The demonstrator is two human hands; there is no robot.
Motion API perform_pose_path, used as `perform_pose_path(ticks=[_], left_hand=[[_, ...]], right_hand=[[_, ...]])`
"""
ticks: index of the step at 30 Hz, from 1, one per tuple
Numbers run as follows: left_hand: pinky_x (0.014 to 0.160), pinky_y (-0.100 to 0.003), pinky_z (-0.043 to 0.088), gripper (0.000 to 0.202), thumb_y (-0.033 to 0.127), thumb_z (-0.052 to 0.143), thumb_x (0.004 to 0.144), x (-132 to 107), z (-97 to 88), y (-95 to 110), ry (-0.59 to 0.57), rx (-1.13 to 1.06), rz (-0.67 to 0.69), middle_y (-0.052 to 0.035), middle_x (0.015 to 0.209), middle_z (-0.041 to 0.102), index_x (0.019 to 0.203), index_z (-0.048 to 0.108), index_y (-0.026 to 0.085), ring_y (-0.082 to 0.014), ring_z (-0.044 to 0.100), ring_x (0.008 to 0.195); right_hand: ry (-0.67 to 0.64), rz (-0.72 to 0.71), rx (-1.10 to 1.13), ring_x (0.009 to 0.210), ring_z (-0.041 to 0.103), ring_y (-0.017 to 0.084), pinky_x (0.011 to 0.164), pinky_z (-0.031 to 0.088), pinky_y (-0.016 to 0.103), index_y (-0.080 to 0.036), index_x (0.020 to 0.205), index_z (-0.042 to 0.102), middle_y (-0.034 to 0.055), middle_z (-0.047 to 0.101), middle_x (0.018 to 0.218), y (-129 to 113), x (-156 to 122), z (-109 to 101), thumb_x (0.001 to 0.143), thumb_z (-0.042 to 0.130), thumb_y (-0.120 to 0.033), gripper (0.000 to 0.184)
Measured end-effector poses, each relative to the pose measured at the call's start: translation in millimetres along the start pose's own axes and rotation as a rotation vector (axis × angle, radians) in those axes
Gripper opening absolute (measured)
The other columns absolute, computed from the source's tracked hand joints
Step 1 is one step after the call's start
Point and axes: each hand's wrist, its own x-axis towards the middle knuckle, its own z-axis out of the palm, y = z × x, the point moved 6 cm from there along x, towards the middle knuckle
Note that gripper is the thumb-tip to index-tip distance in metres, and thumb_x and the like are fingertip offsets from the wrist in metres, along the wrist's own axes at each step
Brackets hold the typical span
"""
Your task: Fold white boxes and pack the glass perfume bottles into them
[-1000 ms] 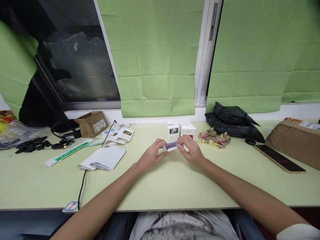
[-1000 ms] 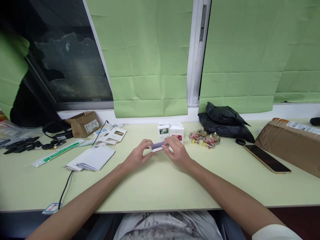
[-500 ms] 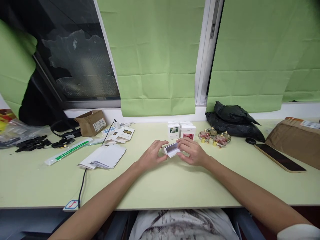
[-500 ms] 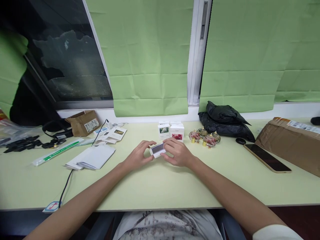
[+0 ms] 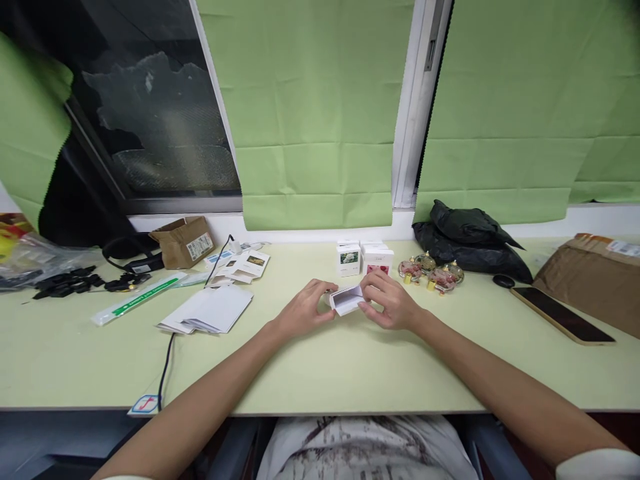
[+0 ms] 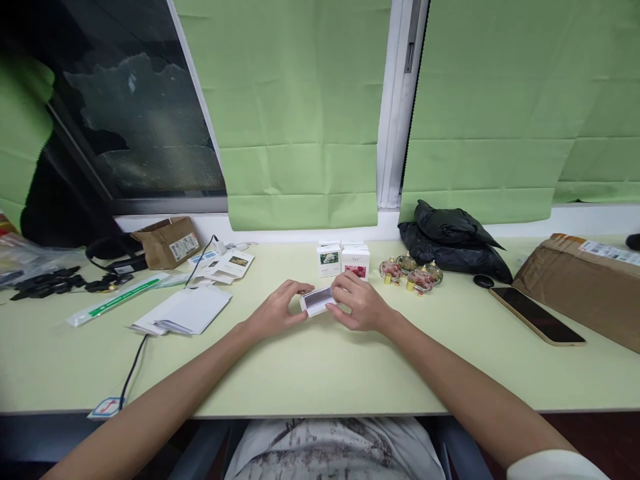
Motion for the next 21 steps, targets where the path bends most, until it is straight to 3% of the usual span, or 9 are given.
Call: perform_pose_path(ticks=[7,21], left_hand=[[0.103,-0.046,0.057,0.041,0.017,0.074,0.084,-1.2,-0.9,-0.3,-0.003,-0.032,-0.004,-0.0063,0.132,0.068,0.119,0.054,0.026,-0.0268,0.065,0.124],[0.099,-0.045,0.057,0.033,0.024,0.074,0.087,-0.9,-4.3,-5.3,0.031,-0.064,-0.068,-0.0062,0.126,0.07,0.115,0.056,0.026,-0.0267,0.068,0.118]], right_hand=[[-0.039,0.002,0.033,0.09,0.056,0.026,0.077,0.054,0.045,-0.024,0.085,0.057,0.01,0.064,0.095,0.1,0.7,1.6,0.099,0.06,-0.024,0.014],[0.021,0.033,0.056,0.09,0.059,0.026,0.078,0.055,0.045,-0.025,0.082,0.056,0.0091,0.066,0.095,2.4,1.5,0.0,0.096,0.063,-0.02,0.016]])
